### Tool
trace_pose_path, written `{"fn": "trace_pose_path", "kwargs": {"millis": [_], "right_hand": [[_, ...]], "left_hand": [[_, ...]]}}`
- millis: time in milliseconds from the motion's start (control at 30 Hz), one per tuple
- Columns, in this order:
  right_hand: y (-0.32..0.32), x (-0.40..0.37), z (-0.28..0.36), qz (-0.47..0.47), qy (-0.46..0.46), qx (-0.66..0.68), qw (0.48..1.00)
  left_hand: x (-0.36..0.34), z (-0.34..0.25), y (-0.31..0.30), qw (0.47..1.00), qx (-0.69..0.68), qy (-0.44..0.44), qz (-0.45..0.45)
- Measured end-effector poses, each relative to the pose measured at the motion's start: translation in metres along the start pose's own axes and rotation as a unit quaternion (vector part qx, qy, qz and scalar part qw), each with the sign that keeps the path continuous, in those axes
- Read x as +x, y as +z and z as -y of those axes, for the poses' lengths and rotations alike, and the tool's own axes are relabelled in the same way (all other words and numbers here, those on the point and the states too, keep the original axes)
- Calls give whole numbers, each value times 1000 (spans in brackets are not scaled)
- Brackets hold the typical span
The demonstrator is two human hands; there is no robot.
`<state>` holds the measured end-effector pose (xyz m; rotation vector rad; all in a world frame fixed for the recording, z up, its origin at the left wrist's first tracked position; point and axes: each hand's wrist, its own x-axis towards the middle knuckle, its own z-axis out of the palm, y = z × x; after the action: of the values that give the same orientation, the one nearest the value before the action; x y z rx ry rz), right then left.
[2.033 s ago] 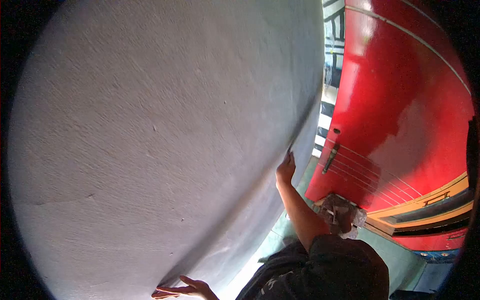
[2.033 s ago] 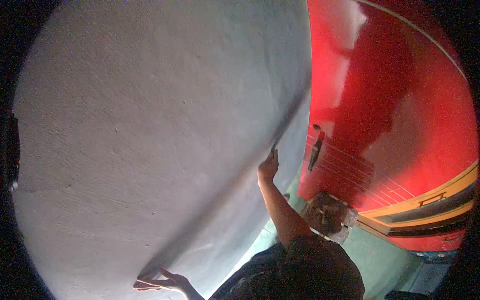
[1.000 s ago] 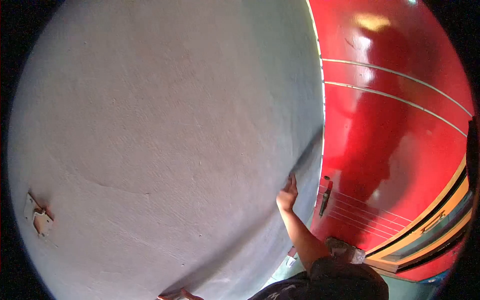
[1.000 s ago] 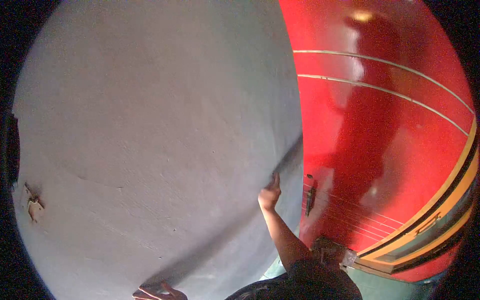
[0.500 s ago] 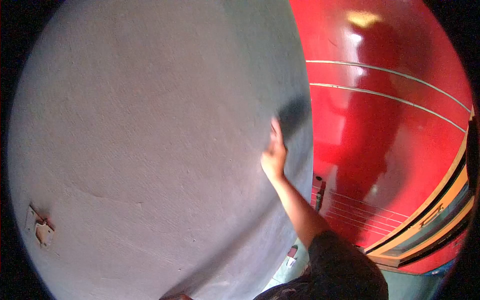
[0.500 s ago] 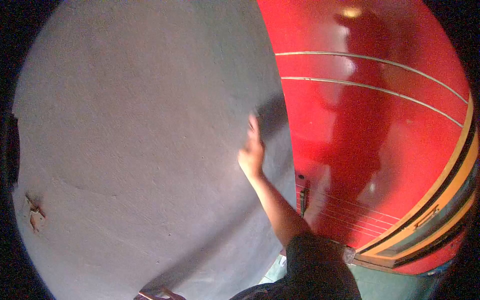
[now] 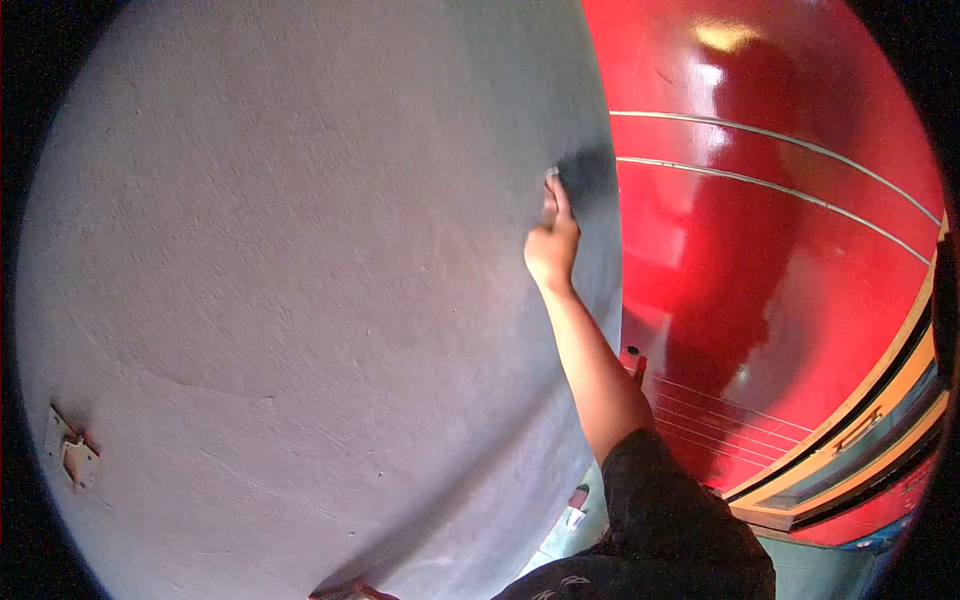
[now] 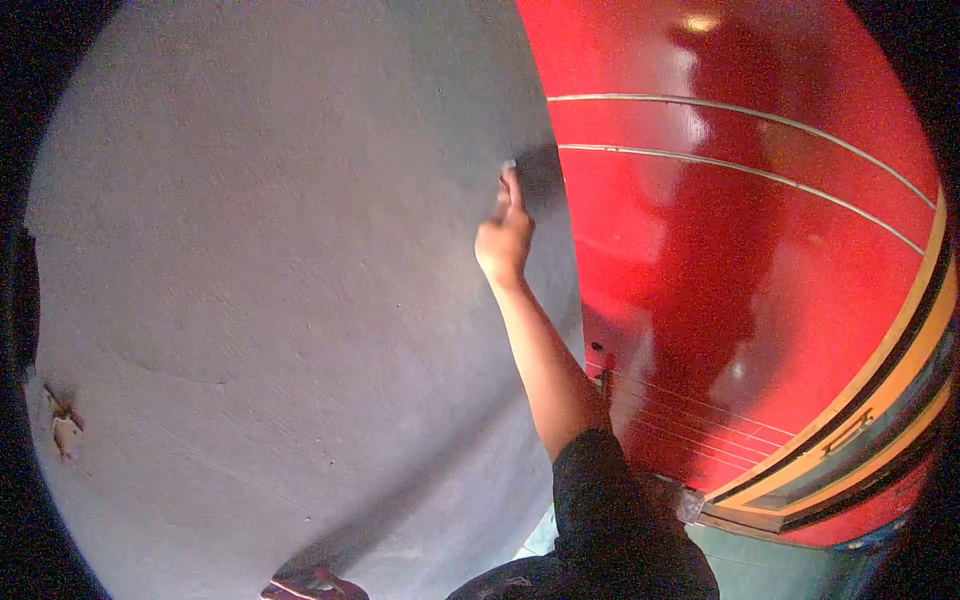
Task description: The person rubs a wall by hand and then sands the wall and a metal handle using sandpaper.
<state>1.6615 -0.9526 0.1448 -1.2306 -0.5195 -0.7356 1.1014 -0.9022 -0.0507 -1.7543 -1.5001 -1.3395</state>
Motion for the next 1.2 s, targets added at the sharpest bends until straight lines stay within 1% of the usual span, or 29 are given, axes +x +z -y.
{"fn": "trace_pose_path", "kwargs": {"millis": [67,100,133,200,233,267,333,367,400,467,500,533,600,633,667,733,767,800,833,867,933,967,1067,1100,1200], "right_hand": [[6,-33,16,15,-92,31,995],[0,-46,37,75,-125,32,989],[-4,-48,46,109,-167,40,979],[0,-21,21,84,-139,77,984],[2,-3,18,33,-109,63,991],[3,12,2,17,-78,17,997],[0,-1,45,68,-90,0,994],[10,-11,44,74,-198,27,977],[6,-17,60,87,-243,11,966],[7,1,31,80,-183,68,978],[3,9,30,48,-109,57,991],[-3,16,30,32,-71,-25,997],[5,-8,43,39,-162,-27,986],[11,-24,46,49,-221,13,974],[10,-26,52,84,-262,18,961],[6,-5,38,72,-260,3,963],[4,5,33,44,-192,0,980],[2,18,35,27,-90,-40,995],[3,19,38,41,-109,-38,992],[3,21,41,53,-130,-34,989],[15,6,75,60,-303,-11,951],[16,11,83,84,-340,-13,936],[21,55,66,56,-181,38,981],[24,70,75,34,-140,39,989],[29,55,102,66,-235,25,969]], "left_hand": [[-6,6,9,1000,-17,1,-2],[-4,5,8,1000,-18,1,-2],[-4,6,4,1000,-15,4,2],[-3,11,0,1000,-10,8,2],[-3,12,0,1000,-8,11,1],[-4,12,1,1000,-9,11,1],[-5,10,8,1000,-12,6,-4],[-6,10,8,1000,-15,2,-6],[-6,7,13,1000,-17,-1,-6],[-8,9,12,1000,-13,-2,1],[-9,13,9,1000,-10,0,3],[-10,13,9,1000,-11,0,3],[-9,11,11,1000,-19,-2,-4],[-12,14,13,1000,-24,-3,-8],[-11,12,18,1000,-28,-3,-8],[-10,10,15,1000,-25,2,-3],[-6,8,10,1000,-23,6,-2],[-7,12,11,1000,-23,6,-3],[-9,14,12,1000,-25,4,-4],[-9,14,15,1000,-28,1,-8],[-10,12,22,999,-37,-7,-18],[-11,13,21,999,-37,-8,-17],[-8,14,17,1000,-27,-3,-8],[-9,13,17,999,-30,-3,-9],[-9,12,23,999,-42,-7,-19]]}}
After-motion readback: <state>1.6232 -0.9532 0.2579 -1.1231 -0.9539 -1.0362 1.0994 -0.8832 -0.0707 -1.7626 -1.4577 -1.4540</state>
